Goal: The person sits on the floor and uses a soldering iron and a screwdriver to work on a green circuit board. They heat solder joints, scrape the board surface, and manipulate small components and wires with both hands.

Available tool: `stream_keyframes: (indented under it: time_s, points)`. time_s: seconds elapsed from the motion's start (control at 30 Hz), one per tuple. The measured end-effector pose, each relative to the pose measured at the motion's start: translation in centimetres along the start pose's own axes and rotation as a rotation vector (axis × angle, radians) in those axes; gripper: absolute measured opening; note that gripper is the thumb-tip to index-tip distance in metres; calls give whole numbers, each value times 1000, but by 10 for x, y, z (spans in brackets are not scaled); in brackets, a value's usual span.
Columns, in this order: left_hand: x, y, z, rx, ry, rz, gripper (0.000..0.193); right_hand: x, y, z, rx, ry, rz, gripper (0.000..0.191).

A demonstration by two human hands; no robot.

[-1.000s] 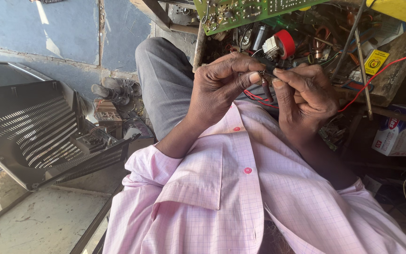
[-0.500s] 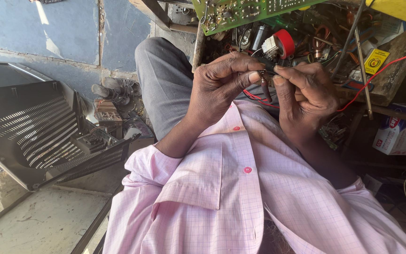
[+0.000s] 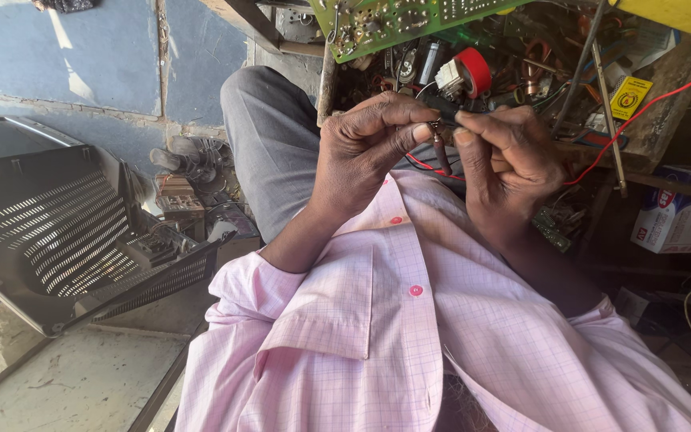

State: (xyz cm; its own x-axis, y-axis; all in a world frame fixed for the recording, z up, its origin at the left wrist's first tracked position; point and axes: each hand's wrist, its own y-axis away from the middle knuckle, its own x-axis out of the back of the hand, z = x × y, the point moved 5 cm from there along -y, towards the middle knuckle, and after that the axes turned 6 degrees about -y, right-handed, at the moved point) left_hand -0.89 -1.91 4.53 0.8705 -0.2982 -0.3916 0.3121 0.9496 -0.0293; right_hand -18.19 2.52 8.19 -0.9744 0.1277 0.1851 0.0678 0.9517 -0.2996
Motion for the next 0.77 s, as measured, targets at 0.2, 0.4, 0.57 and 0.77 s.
stream_keyframes:
  time_s: [0.2,0.4,0.57,0.77]
  points:
    - [3,0,-2,-5,44,32,14,-4,-9,-1,-130,5,44,15]
    - [2,-5,-4,-3,62,114,14,-23,-29,-36,163,335,-53,39]
    - [-5,-8,-1,-25,57,95,15,-30,-24,-31,93,334,-169,23]
    - [-1,-7,3,20,183,139,14,-12,-17,5,-79,288,-21,11]
